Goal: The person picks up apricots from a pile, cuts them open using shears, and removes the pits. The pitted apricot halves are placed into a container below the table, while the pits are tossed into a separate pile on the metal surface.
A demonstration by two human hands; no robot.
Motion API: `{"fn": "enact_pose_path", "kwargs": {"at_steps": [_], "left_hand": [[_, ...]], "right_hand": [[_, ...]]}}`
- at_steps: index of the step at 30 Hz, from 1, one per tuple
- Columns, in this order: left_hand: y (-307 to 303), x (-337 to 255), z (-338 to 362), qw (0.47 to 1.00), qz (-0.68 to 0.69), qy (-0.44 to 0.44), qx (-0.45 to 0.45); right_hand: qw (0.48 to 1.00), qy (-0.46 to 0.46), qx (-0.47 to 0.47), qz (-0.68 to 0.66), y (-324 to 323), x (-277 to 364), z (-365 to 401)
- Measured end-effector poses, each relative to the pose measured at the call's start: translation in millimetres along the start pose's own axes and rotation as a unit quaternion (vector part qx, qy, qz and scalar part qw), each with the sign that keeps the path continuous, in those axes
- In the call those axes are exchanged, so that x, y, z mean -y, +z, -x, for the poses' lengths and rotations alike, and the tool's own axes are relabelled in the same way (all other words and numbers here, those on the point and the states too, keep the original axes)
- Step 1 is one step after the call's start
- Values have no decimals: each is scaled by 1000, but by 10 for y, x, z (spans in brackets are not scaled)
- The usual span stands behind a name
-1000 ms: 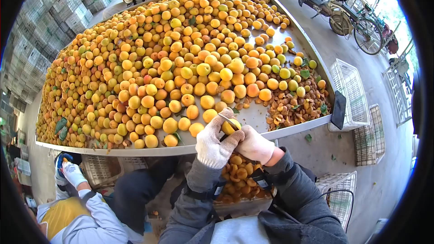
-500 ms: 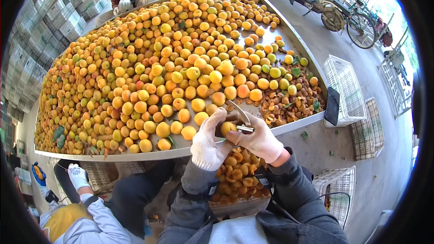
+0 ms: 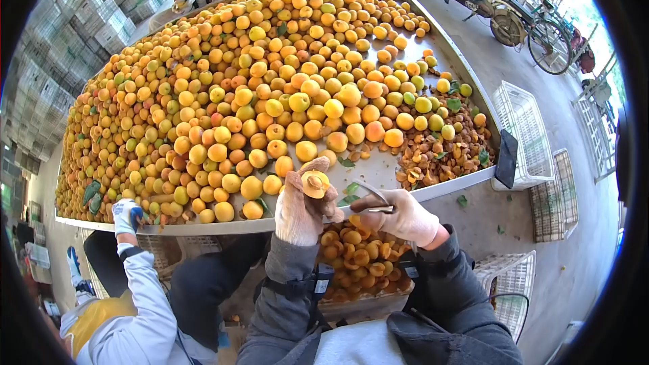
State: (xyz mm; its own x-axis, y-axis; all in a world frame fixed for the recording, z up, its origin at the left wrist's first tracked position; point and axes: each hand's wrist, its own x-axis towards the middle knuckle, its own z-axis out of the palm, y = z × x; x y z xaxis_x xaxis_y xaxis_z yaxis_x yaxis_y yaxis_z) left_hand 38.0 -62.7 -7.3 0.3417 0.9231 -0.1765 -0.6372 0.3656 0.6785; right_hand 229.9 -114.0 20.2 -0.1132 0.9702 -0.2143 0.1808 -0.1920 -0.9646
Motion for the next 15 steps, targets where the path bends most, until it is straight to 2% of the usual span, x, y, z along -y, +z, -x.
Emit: {"fn": "enact_pose_path", "kwargs": {"at_steps": [1, 3, 5, 6, 8, 13, 15], "left_hand": [[6, -25, 2, 999, 40, -36, 0], [107, -8, 42, 999, -10, -25, -30], [140, -13, 63, 995, -70, -68, -10], [135, 4, 67, 993, -89, -73, -18], [100, 42, 68, 992, -103, -69, -19], [136, 68, 93, 990, -118, -41, -59], [106, 95, 78, 986, -152, -7, -68]], "right_hand": [[987, -96, -18, 128, 7, -70, -11], [991, 3, -131, 10, -10, -3, 6], [948, -6, -165, -273, -41, 276, -16], [947, -5, -167, -273, 0, 366, -65], [878, -172, -221, -388, 156, 539, -205], [862, -245, -221, -384, 429, 690, -404], [876, -267, -233, -327, 491, 682, -448]]}}
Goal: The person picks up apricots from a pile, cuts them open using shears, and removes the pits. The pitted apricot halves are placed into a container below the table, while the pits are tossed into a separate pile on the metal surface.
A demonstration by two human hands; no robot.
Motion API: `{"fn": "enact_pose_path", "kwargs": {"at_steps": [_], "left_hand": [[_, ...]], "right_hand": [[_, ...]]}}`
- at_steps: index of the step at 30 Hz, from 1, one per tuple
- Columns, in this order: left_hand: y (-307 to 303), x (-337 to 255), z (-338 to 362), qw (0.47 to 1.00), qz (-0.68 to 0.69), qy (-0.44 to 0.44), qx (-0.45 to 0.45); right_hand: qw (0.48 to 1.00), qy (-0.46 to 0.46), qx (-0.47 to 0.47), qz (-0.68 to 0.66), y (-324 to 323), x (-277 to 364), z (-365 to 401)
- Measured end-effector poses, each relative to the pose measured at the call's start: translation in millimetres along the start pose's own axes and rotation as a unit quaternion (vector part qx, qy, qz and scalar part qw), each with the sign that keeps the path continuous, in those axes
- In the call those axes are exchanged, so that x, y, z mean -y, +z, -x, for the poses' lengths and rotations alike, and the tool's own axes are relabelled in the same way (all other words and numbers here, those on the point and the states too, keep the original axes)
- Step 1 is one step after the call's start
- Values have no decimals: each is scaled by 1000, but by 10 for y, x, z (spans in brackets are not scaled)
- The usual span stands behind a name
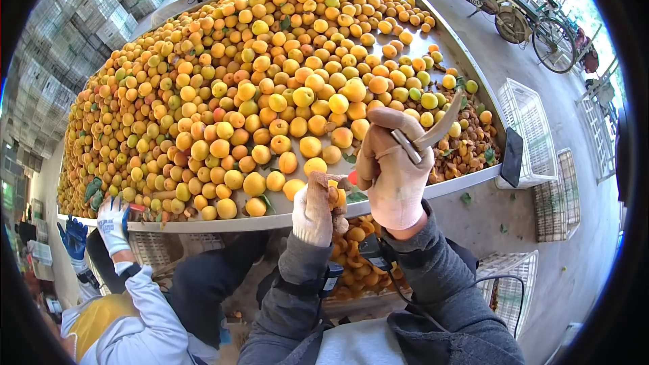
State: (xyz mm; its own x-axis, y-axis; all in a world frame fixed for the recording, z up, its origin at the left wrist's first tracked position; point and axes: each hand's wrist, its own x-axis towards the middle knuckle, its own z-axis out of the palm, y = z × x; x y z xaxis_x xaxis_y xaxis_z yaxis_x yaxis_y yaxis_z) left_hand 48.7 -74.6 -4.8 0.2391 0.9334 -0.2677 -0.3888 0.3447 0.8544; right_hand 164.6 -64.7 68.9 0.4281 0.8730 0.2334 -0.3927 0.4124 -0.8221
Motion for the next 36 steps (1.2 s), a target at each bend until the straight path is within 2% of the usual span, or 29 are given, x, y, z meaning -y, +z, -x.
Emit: {"fn": "enact_pose_path", "kwargs": {"at_steps": [2, 4, 6, 10, 12, 13, 15, 16, 18, 19, 21, 22, 23, 24, 25, 26, 27, 28, 29, 30, 32, 33, 34, 36], "left_hand": [[-3, -10, 8, 999, -33, 33, 6], [-31, 33, -22, 996, -66, 67, 11], [-100, 151, -101, 974, -160, 157, -32], [-118, 87, -89, 961, -226, 143, -66], [-27, 8, -55, 988, -137, 66, -40], [-21, -32, -48, 988, -138, 65, -39], [-34, -96, -47, 994, -14, -105, -34], [-33, -102, -52, 994, -14, -105, -34], [-32, -112, -67, 979, 74, -187, -37], [-44, -85, -88, 979, 75, -185, -38], [-69, -21, -137, 961, 204, -185, 8], [-54, -26, -148, 962, 203, -184, 7], [-24, -49, -164, 965, 187, -178, -39], [-6, -57, -169, 966, 172, -173, -86], [-69, 2, -219, 966, 173, -173, -86], [-186, 103, -313, 968, 198, -136, -76], [-249, 151, -368, 968, 222, -98, -64], [-218, 115, -351, 968, 222, -97, -63], [-161, 71, -303, 975, 199, -74, -59], [-117, 62, -271, 981, 176, -53, -54], [-171, 253, -372, 980, 191, -26, -55], [-178, 331, -405, 976, 207, 3, -60], [-178, 307, -384, 979, 196, -4, -52], [-86, 229, -327, 979, 197, 18, -53]], "right_hand": [[999, 36, 8, -20, 15, -6, 19], [999, -2, 7, 53, 76, -92, 18], [995, -13, 8, 97, 150, -140, 19], [989, 137, 56, 3, 94, -184, -234], [963, 242, 49, -109, -5, -305, -371], [963, 241, 48, -109, -37, -351, -383], [956, 259, 42, -129, -76, -420, -397], [956, 260, 43, -130, -113, -480, -403], [936, 280, 3, -215, -226, -638, -432], [911, 311, -6, -272, -282, -722, -423], [909, 300, -33, -287, -301, -804, -394], [907, 288, -61, -303, -280, -800, -395], [920, 262, -149, -252, -261, -785, -419], [927, 221, -169, -250, -335, -763, -488], [960, 191, -131, -155, -378, -645, -486], [981, 158, -90, -59, -429, -519, -479], [987, 157, 38, 23, -577, -506, -439], [970, 109, 124, 180, -559, -558, -380], [925, 37, 191, 326, -542, -610, -323], [896, 6, 251, 366, -455, -530, -166], [823, 13, 313, 473, -386, -471, -66], [806, 4, 300, 511, -376, -470, -23], [806, -28, 282, 520, -401, -520, 20], [843, -72, 217, 487, -402, -519, 74]]}}
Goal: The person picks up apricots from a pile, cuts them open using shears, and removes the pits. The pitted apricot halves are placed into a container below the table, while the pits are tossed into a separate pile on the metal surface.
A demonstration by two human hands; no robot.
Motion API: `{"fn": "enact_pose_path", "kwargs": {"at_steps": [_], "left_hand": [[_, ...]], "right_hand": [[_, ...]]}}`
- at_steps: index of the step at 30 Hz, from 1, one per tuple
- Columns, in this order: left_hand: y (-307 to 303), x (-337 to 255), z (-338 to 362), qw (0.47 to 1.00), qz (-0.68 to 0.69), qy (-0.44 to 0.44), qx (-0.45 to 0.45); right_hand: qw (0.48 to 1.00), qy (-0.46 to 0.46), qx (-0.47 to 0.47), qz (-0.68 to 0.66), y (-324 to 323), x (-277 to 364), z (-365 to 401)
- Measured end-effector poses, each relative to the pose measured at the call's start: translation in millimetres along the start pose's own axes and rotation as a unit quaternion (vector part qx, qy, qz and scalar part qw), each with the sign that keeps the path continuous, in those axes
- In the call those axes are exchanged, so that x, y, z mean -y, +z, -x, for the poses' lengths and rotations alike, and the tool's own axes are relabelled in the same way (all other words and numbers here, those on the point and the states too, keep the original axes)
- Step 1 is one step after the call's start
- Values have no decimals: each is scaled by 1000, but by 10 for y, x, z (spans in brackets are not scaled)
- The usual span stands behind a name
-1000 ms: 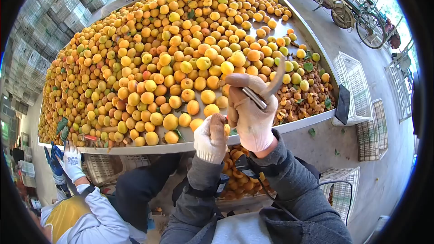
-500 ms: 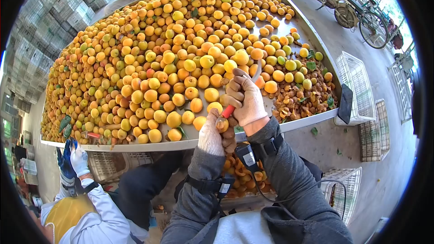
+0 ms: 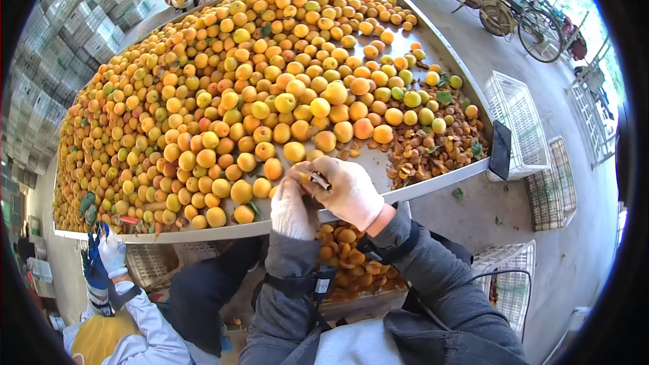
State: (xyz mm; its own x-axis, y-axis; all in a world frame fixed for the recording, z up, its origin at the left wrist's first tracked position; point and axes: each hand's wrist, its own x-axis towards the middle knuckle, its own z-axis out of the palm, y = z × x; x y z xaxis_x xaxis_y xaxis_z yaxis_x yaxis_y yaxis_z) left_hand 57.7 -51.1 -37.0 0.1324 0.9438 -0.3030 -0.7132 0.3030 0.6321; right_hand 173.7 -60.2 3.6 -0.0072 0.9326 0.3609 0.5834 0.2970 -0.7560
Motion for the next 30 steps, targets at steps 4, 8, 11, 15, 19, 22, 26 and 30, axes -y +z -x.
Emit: {"fn": "enact_pose_path", "kwargs": {"at_steps": [4, 8, 11, 15, 19, 22, 26, 30], "left_hand": [[57, -233, 163, 998, -59, 2, -39], [-13, -301, 265, 936, -247, -53, 244], [200, -353, 351, 875, -400, -6, 273], [109, -255, 250, 936, -304, -31, 175], [24, -151, 191, 961, -247, -25, 119], [48, -87, 166, 963, -240, -19, 119], [42, 38, 153, 976, -89, -64, 190], [45, 36, 215, 971, -106, 17, 212]], "right_hand": [[996, 90, -6, 6, -259, -229, -48], [987, 59, -24, 146, -650, -743, -256], [931, 140, 72, 330, -827, -1107, -399], [919, 145, 147, 336, -901, -1085, -454], [938, 294, 133, -130, -999, -616, -287], [865, 332, 164, -339, -874, -310, -79], [830, 324, 141, -432, -629, -146, 109], [880, 339, 104, -315, -596, -71, 137]]}}
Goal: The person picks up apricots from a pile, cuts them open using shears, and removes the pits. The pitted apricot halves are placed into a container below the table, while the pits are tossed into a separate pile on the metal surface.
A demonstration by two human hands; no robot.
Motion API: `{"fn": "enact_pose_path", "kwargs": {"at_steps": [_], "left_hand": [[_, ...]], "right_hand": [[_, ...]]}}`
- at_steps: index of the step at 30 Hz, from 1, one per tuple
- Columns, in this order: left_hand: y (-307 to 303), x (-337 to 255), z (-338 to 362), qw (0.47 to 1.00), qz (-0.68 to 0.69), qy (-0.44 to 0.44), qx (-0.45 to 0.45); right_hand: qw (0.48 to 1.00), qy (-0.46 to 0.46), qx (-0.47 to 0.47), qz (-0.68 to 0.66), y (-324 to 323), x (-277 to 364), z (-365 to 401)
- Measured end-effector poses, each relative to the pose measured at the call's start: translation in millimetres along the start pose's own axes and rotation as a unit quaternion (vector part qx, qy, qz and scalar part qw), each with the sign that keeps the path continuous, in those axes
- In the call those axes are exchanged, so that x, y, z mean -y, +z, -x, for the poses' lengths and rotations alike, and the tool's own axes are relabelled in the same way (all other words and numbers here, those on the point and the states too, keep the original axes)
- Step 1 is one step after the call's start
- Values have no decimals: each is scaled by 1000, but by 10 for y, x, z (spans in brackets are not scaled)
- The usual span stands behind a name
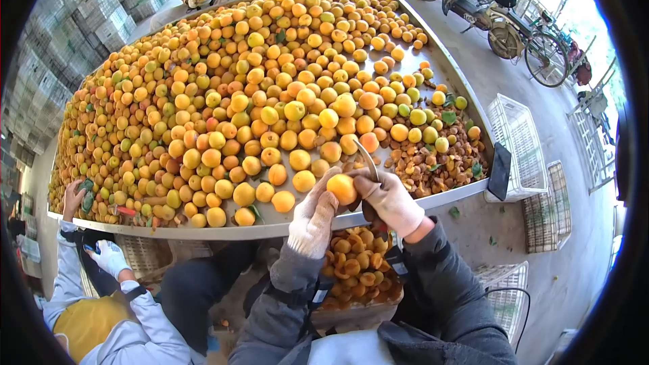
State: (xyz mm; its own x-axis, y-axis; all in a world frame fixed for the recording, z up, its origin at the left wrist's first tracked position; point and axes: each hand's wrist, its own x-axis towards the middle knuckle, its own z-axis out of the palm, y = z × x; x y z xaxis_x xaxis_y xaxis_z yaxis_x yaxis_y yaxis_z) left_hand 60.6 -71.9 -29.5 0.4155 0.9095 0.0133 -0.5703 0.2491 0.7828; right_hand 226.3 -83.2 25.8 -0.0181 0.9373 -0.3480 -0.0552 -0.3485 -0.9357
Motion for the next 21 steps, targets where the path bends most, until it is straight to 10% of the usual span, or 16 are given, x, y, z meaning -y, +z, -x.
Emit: {"fn": "enact_pose_path", "kwargs": {"at_steps": [8, 21], "left_hand": [[39, -87, 30, 994, 107, -6, -3], [34, -36, -30, 991, 129, -41, 8]], "right_hand": [[963, -196, -84, 164, 12, -178, 262], [963, -139, -27, 228, 195, -336, 173]]}}
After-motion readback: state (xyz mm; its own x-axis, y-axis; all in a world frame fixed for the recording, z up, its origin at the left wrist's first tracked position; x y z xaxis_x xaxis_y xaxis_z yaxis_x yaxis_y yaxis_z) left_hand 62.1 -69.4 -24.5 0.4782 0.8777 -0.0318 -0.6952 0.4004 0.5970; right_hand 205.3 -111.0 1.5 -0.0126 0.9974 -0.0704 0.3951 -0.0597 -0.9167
